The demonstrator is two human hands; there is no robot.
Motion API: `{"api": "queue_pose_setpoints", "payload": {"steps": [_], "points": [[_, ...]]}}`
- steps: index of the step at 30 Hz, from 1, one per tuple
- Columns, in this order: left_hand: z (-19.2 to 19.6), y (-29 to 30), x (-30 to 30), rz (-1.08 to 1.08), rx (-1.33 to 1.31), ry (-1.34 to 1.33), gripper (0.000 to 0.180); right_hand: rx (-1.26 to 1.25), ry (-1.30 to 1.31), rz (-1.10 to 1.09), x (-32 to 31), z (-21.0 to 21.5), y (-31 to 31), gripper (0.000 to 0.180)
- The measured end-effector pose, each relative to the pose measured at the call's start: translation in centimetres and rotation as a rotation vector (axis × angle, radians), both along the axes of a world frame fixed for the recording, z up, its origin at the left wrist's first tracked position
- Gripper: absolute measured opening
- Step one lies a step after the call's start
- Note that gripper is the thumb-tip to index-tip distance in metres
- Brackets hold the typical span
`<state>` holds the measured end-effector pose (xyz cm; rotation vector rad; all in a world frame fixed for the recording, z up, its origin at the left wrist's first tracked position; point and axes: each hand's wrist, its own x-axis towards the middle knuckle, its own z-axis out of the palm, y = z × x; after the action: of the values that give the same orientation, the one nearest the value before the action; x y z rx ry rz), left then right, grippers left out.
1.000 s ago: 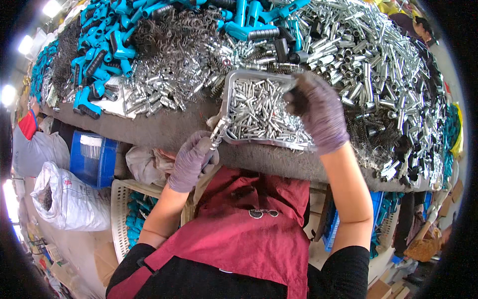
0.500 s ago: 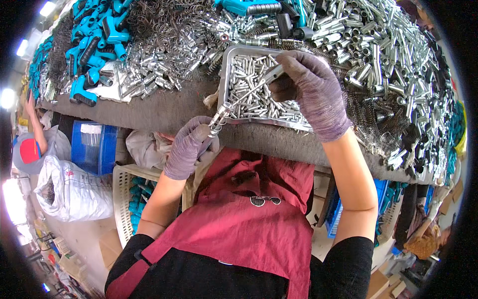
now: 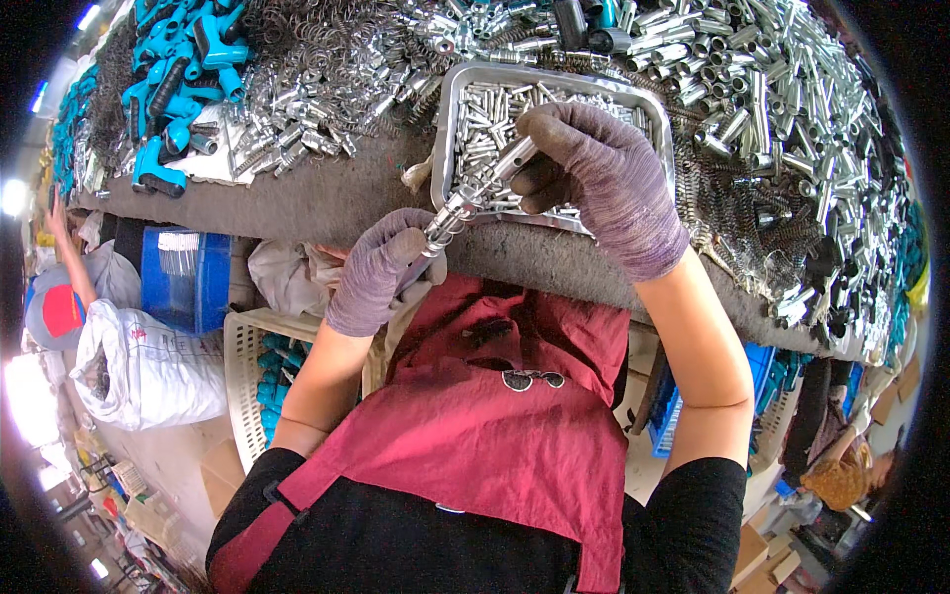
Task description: The person assembles tools by inserting metal rods, springs, and pins into metal barrels and attaching plastic handles. The person places the assembled tools into a plastic crate.
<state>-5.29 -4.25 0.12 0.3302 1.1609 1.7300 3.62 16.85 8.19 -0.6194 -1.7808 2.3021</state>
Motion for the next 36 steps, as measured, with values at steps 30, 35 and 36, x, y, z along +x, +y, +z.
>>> {"api": "queue_pose_setpoints", "payload": {"steps": [30, 35, 36], "points": [[-0.5, -1.4, -0.2, -0.048, 0.0, -0.017, 0.039, -0.064, 0.04, -0.009, -0.9, -1.0, -1.6, 0.028], [-0.7, -1.7, -0.4, -0.027, -0.001, -0.037, 0.039, -0.009, 0.039, -0.042, -0.6, -1.1, -1.9, 0.028], [-0.7, -1.8, -0.4, -0.032, 0.008, -0.049, 0.035, -0.006, 0.036, -0.051, -0.6, -1.1, -1.9, 0.028]]}}
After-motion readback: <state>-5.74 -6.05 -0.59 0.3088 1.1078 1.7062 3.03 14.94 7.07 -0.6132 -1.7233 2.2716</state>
